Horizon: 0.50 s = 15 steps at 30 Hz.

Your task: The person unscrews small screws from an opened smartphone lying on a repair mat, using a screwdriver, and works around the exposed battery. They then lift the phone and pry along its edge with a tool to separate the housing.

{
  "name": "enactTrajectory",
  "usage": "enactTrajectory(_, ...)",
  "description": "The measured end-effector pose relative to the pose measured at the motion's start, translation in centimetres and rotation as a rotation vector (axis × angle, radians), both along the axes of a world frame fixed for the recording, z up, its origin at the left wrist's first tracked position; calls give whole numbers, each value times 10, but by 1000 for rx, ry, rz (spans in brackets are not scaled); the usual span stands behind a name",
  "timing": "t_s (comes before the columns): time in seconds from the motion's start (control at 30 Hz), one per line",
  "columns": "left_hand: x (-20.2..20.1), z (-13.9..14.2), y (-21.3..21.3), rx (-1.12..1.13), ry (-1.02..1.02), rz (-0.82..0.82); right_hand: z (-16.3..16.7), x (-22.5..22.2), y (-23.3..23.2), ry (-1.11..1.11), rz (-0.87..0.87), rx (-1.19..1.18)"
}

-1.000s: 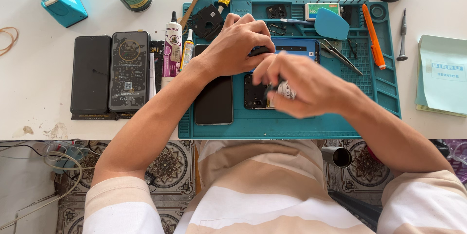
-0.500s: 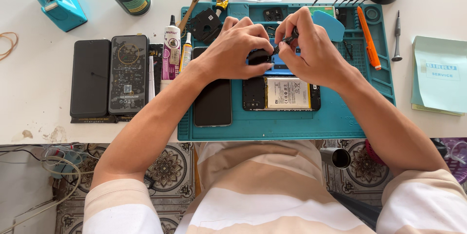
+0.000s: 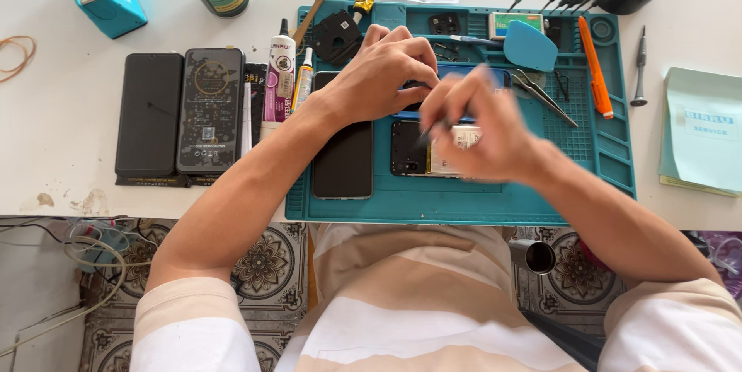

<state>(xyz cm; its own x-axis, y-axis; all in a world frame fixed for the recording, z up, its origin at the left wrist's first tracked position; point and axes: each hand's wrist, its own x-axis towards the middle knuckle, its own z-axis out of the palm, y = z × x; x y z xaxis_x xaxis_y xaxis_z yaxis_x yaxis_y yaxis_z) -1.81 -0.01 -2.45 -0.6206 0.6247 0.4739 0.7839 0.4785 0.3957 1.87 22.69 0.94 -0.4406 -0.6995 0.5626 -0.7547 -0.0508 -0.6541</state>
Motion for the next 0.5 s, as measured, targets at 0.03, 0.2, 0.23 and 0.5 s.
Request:
enactTrajectory(0.03,0,0,0,8,-10,1,-2,7,-4,5,70,14)
enactTrajectory(0.2,-1,-2,1,28,-26,2,-8,19,-12,-94,66,184)
enactTrajectory(0.23,-1,-2,1,25,-22,6,-8,18,-12,-108,62,194)
enactTrajectory(0.5,0,-1,1,24,-5,18,-8,17,-15,-72,41,215)
